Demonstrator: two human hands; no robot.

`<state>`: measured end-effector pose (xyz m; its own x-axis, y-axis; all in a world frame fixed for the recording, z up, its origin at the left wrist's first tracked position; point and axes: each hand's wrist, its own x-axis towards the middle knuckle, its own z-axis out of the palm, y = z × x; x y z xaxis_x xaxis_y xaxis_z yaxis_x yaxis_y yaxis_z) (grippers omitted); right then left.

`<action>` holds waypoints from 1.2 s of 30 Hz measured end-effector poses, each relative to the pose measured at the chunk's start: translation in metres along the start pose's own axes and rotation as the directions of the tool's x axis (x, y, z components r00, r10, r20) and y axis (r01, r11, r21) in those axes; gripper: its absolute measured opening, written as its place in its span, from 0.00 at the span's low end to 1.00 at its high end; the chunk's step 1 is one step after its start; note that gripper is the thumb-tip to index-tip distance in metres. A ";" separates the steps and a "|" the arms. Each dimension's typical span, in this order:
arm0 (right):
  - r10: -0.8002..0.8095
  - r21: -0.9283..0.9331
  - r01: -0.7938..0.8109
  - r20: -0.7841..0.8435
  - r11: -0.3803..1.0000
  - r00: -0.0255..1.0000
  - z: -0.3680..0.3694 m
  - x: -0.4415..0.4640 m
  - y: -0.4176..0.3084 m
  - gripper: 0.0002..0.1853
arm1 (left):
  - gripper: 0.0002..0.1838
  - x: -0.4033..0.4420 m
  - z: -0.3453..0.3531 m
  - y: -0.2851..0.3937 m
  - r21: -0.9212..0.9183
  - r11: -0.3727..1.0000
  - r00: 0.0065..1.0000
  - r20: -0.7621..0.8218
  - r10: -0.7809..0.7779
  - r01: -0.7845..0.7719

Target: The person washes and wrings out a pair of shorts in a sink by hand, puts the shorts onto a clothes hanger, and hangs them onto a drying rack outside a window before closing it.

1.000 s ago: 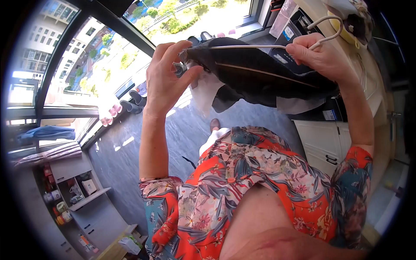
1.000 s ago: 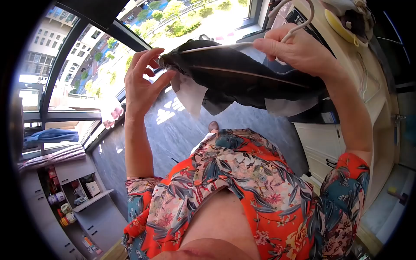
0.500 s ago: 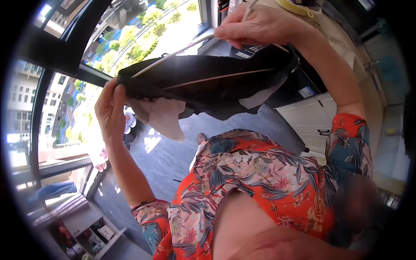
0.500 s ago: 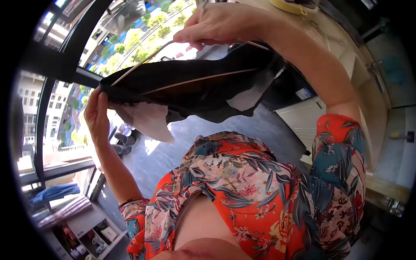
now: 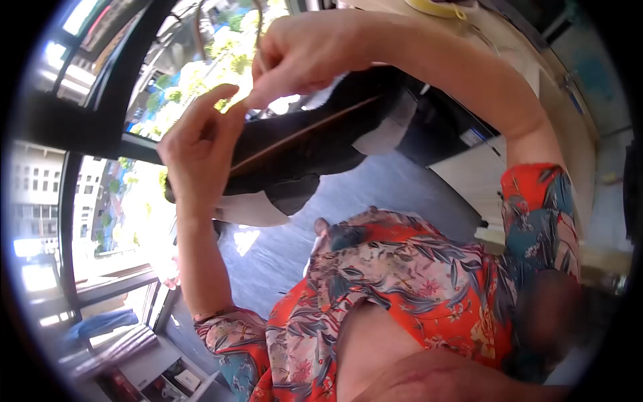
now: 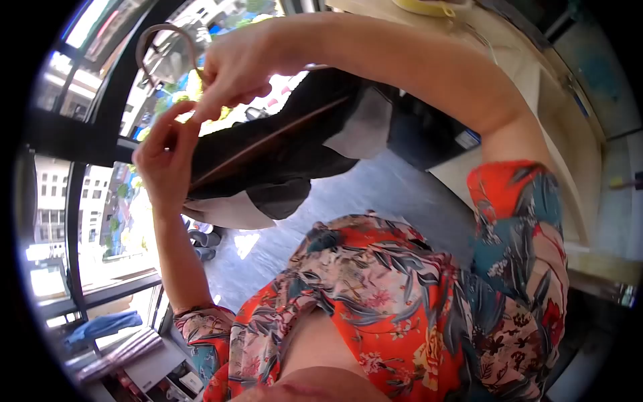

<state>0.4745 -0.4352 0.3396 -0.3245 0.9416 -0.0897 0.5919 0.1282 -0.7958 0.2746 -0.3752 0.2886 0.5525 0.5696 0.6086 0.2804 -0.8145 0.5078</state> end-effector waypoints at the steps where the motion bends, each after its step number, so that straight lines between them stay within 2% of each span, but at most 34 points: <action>1: -0.037 0.058 0.042 -0.087 0.997 0.996 -0.001 -0.005 0.000 0.15 | 0.08 0.000 0.001 -0.002 -0.100 0.993 0.998 -0.009 -0.062 0.061; 2: -0.116 0.073 0.122 -0.073 0.990 0.991 -0.009 -0.007 -0.001 0.14 | 0.07 0.002 -0.005 0.003 -0.128 0.991 0.999 -0.021 -0.038 0.035; 3: -0.176 0.025 0.181 -0.134 0.983 0.975 -0.013 -0.008 0.006 0.12 | 0.06 0.002 -0.009 0.006 -0.084 0.996 0.998 -0.063 -0.003 -0.002; 4: -0.158 0.061 0.175 -0.210 0.983 0.965 -0.014 -0.008 0.010 0.11 | 0.04 0.005 -0.010 -0.002 -0.153 0.988 0.997 -0.071 0.009 -0.020; 5: -0.178 0.009 0.190 -0.310 0.982 0.934 -0.008 -0.006 0.012 0.11 | 0.05 0.010 -0.014 -0.006 -0.085 0.995 0.997 -0.064 0.048 -0.054; 6: -0.356 -0.079 0.352 -0.357 0.933 0.864 -0.003 0.004 0.028 0.11 | 0.05 0.017 -0.019 0.001 -0.038 0.990 0.989 -0.062 0.136 -0.139; 7: -0.398 -0.095 0.396 -0.419 0.913 0.816 -0.001 0.010 0.021 0.12 | 0.05 0.022 -0.030 0.005 0.045 0.993 0.994 -0.015 0.109 -0.108; 9: -0.363 -0.021 0.412 -0.514 0.911 0.777 0.003 0.027 0.024 0.13 | 0.06 0.027 -0.049 -0.007 0.275 0.933 0.921 -0.246 0.303 -0.233; 10: -0.398 -0.054 0.436 -0.520 0.899 0.756 -0.001 0.033 0.020 0.14 | 0.06 0.033 -0.068 -0.010 0.579 0.779 0.807 -0.328 0.492 -0.239; 12: -0.459 -0.112 0.478 -0.531 0.871 0.712 -0.008 0.047 0.013 0.15 | 0.08 0.039 -0.101 -0.027 0.658 0.750 0.703 -0.498 0.508 -0.076; 13: -0.462 -0.121 0.474 -0.523 0.872 0.717 -0.012 0.055 0.009 0.16 | 0.09 0.043 -0.118 -0.039 0.710 0.704 0.715 -0.489 0.500 -0.007; 15: -0.467 -0.150 0.459 -0.503 0.876 0.727 -0.025 0.075 -0.005 0.18 | 0.09 0.052 -0.143 -0.062 0.756 0.647 0.801 -0.446 0.399 0.099; 16: -0.532 -0.142 0.546 -0.519 0.825 0.669 -0.027 0.092 -0.008 0.19 | 0.08 0.054 -0.152 -0.076 0.747 0.653 0.825 -0.441 0.353 0.120; 17: -0.536 -0.182 0.534 -0.549 0.825 0.641 -0.030 0.105 -0.017 0.21 | 0.07 0.058 -0.160 -0.087 0.737 0.661 0.847 -0.433 0.307 0.138; 19: -0.554 -0.117 0.582 -0.499 0.805 0.666 -0.042 0.129 -0.038 0.22 | 0.04 0.064 -0.177 -0.101 0.741 0.668 0.827 -0.419 0.374 0.073; 20: -0.592 -0.208 0.564 -0.436 0.799 0.678 -0.050 0.136 -0.056 0.23 | 0.03 0.065 -0.185 -0.102 0.596 0.800 0.862 -0.440 0.254 0.069; 21: -0.540 -0.122 0.557 -0.479 0.821 0.692 -0.050 0.147 -0.071 0.24 | 0.04 0.066 -0.195 -0.109 0.588 0.805 0.896 -0.394 0.205 0.074; 23: -0.596 -0.130 0.604 -0.417 0.786 0.686 -0.064 0.175 -0.093 0.25 | 0.04 0.071 -0.213 -0.123 0.586 0.810 0.939 -0.299 0.173 0.037; 26: -0.535 -0.088 0.554 -0.419 0.828 0.734 -0.072 0.211 -0.135 0.25 | 0.13 0.077 -0.238 -0.144 0.228 0.956 0.975 -0.164 -0.150 0.185; 27: -0.584 -0.110 0.601 -0.426 0.791 0.691 -0.071 0.229 -0.144 0.25 | 0.14 0.075 -0.249 -0.145 0.095 0.964 0.965 -0.116 -0.236 0.247; 29: -0.611 -0.084 0.662 -0.485 0.744 0.626 -0.065 0.257 -0.163 0.25 | 0.15 0.071 -0.270 -0.141 -0.139 0.943 0.949 -0.053 -0.312 0.302; 32: -0.544 -0.040 0.596 -0.461 0.802 0.701 -0.071 0.287 -0.186 0.25 | 0.16 0.064 -0.301 -0.127 -0.429 0.858 0.947 -0.016 -0.320 0.283; 35: -0.632 -0.034 0.729 -0.525 0.684 0.569 -0.072 0.310 -0.205 0.25 | 0.18 0.055 -0.327 -0.107 -0.652 0.727 0.955 -0.013 -0.296 0.216; 36: -0.664 0.035 0.771 -0.485 0.635 0.569 -0.080 0.315 -0.213 0.18 | 0.19 0.051 -0.334 -0.101 -0.712 0.677 0.959 -0.019 -0.283 0.186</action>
<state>0.3058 -0.1408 0.5287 -0.2201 0.6016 0.7679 0.1001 0.7970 -0.5957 0.0120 -0.2274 0.4718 0.4356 0.7788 0.4514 -0.2664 -0.3674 0.8911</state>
